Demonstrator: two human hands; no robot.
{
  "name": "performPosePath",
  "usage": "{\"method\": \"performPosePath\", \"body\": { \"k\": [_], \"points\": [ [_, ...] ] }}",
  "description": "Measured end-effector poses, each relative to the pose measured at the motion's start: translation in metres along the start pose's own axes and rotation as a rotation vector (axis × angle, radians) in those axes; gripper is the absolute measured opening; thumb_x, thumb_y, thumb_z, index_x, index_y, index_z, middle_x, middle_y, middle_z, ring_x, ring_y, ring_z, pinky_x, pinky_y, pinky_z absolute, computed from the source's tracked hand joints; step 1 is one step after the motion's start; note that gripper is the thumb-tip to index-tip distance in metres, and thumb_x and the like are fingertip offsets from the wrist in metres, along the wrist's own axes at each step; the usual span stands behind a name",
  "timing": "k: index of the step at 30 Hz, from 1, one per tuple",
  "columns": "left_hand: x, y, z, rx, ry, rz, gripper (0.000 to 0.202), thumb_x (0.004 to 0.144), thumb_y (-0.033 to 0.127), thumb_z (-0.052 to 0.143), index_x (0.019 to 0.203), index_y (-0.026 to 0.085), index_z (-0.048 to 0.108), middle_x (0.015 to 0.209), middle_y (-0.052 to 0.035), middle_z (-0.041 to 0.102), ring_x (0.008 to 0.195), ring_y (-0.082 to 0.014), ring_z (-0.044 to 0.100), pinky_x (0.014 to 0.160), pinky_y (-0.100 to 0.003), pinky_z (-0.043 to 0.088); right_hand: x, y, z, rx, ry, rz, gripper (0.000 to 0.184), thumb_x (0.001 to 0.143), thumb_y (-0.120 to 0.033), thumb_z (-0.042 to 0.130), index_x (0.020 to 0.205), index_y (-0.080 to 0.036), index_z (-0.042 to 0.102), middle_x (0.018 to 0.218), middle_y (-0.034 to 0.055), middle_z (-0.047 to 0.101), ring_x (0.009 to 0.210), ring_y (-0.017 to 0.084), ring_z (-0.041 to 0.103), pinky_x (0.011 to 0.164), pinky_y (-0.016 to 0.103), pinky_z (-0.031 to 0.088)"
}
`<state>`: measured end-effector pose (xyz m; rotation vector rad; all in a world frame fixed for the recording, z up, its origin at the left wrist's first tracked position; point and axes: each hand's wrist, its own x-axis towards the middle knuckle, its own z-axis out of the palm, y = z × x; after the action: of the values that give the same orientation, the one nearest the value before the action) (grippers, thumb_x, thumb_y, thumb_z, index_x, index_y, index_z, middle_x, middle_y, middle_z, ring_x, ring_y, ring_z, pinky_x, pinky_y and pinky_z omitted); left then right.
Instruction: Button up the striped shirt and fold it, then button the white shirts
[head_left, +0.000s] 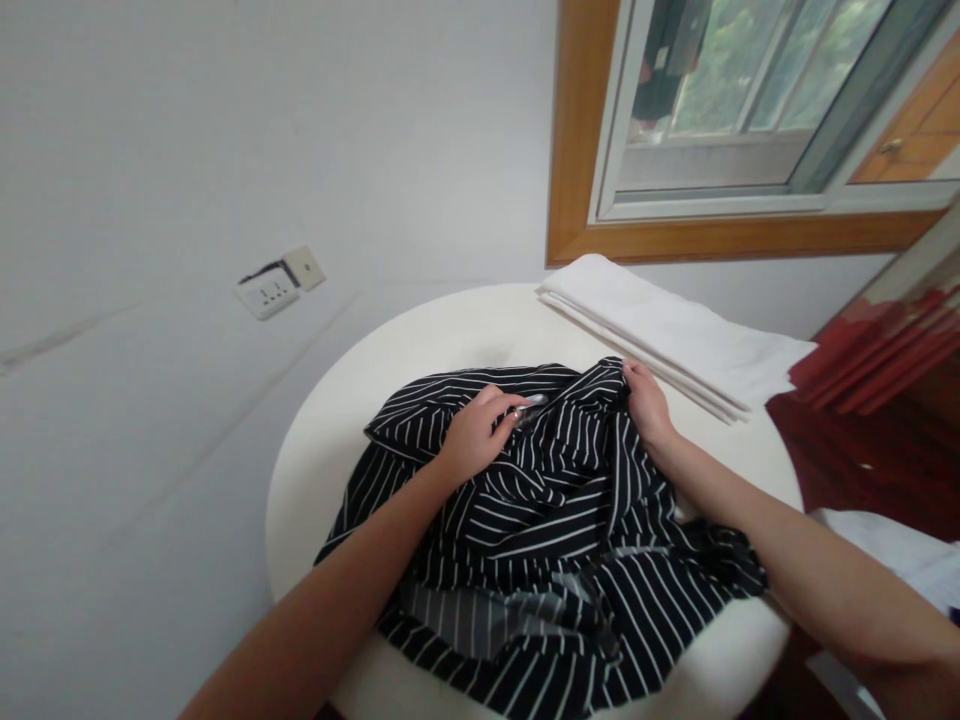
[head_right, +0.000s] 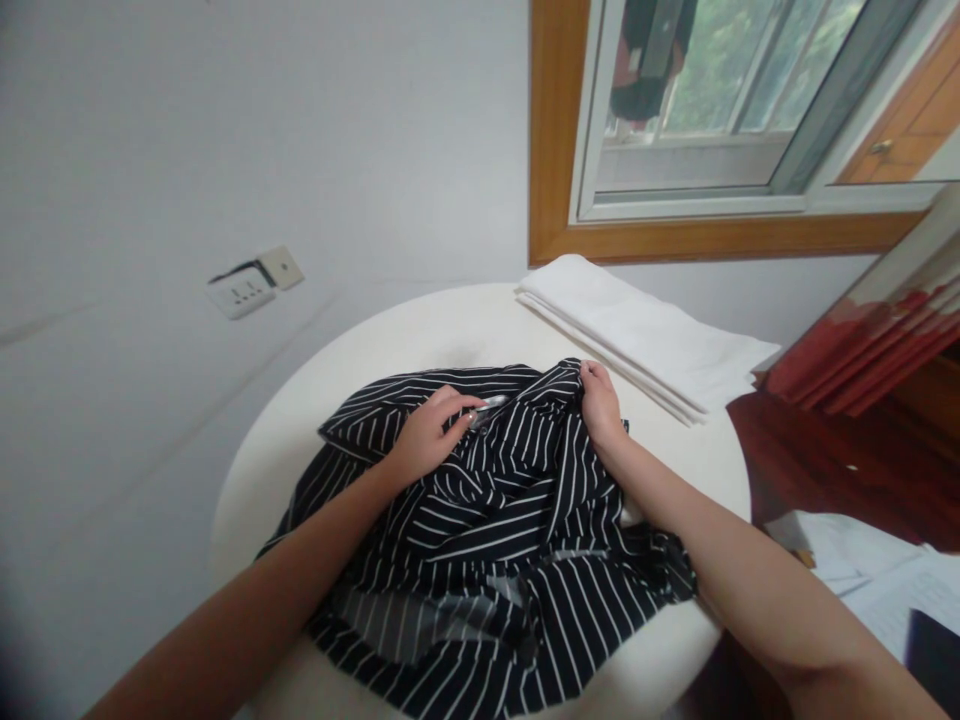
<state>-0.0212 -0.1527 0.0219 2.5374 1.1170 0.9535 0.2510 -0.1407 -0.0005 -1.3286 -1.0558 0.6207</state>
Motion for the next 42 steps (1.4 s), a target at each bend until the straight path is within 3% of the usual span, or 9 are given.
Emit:
{"method": "performPosePath", "body": {
  "k": [5,11,16,22,29,35,38,40,42],
  "points": [
    [-0.001,0.003,-0.005,0.091,-0.081,0.178,0.033,0.081,0.006,0.046,0.098,0.025,0.068,0.117,-0.0046,0.060,0.110,-0.0217,0.051,0.096,-0.044,0.040,-0.002,-0.005,0.001,0.022,0.034,-0.028,0.034,0.079,-0.055,0.049,0.089,-0.024,0.058,0.093,0.0028,0.063,0.095,0.023,0.056,0.089,0.036,0.041],
    [-0.003,0.009,-0.011,-0.071,-0.216,0.241,0.021,0.086,0.020,0.051,0.103,0.024,0.064,0.101,-0.0014,0.067,0.100,-0.0173,0.057,0.105,-0.045,0.032,-0.001,-0.002,0.001,0.042,0.016,-0.014,0.030,0.080,-0.051,0.051,0.091,-0.024,0.058,0.097,0.0027,0.062,0.099,0.023,0.054,0.096,0.039,0.037],
    [-0.003,0.004,-0.008,-0.149,-0.272,0.206,0.019,0.090,0.025,0.050,0.104,0.022,0.062,0.096,-0.0041,0.067,0.095,-0.0174,0.059,0.091,-0.038,0.044,0.001,0.001,0.000,0.060,0.001,-0.004,0.031,0.079,-0.052,0.051,0.089,-0.024,0.058,0.092,0.0017,0.062,0.094,0.023,0.055,0.093,0.037,0.039],
    [-0.004,0.003,-0.006,-0.080,-0.170,0.194,0.019,0.090,0.035,0.054,0.100,0.022,0.063,0.096,-0.0032,0.068,0.092,-0.0170,0.062,0.085,-0.034,0.046,0.000,-0.002,0.001,0.052,-0.004,0.008,0.033,0.077,-0.054,0.053,0.085,-0.023,0.059,0.087,0.0007,0.063,0.090,0.022,0.055,0.088,0.034,0.041],
    [-0.005,0.005,-0.004,0.070,0.101,0.172,0.021,0.090,0.036,0.055,0.091,0.019,0.067,0.087,-0.0028,0.072,0.080,-0.0159,0.064,0.076,-0.031,0.048,-0.003,-0.007,0.002,0.028,0.025,-0.003,0.034,0.076,-0.053,0.053,0.084,-0.022,0.061,0.086,0.0004,0.064,0.091,0.021,0.056,0.087,0.032,0.041],
    [-0.005,0.010,-0.004,0.118,0.163,0.126,0.021,0.091,0.033,0.053,0.089,0.019,0.069,0.083,-0.0036,0.072,0.076,-0.0165,0.065,0.072,-0.031,0.049,-0.001,0.000,0.003,-0.002,0.008,-0.024,0.031,0.082,-0.049,0.048,0.091,-0.021,0.060,0.090,0.0026,0.064,0.094,0.022,0.057,0.091,0.038,0.042],
    [-0.005,0.009,-0.002,0.072,0.136,0.100,0.020,0.090,0.032,0.053,0.090,0.019,0.069,0.085,-0.0040,0.072,0.079,-0.0169,0.064,0.074,-0.031,0.049,-0.009,-0.012,0.002,-0.122,0.017,-0.228,0.034,0.087,-0.043,0.047,0.112,-0.022,0.056,0.111,0.0074,0.061,0.100,0.024,0.057,0.091,0.044,0.044],
    [-0.005,0.008,0.002,-0.011,0.086,0.089,0.019,0.091,0.031,0.052,0.092,0.019,0.068,0.088,-0.0039,0.071,0.083,-0.0167,0.064,0.078,-0.031,0.048,-0.020,-0.028,0.002,-0.273,-0.023,-0.494,0.040,0.088,-0.037,0.051,0.126,-0.026,0.049,0.129,0.0089,0.053,0.114,0.026,0.051,0.097,0.049,0.040],
    [-0.005,0.005,0.007,-0.112,0.023,0.087,0.019,0.091,0.030,0.052,0.092,0.019,0.067,0.089,-0.0036,0.069,0.085,-0.0164,0.062,0.080,-0.031,0.047,-0.035,-0.046,0.005,-0.420,-0.157,-0.740,0.040,0.088,-0.031,0.052,0.128,-0.031,0.049,0.135,0.0055,0.051,0.126,0.027,0.043,0.106,0.054,0.030]
  ]
}}
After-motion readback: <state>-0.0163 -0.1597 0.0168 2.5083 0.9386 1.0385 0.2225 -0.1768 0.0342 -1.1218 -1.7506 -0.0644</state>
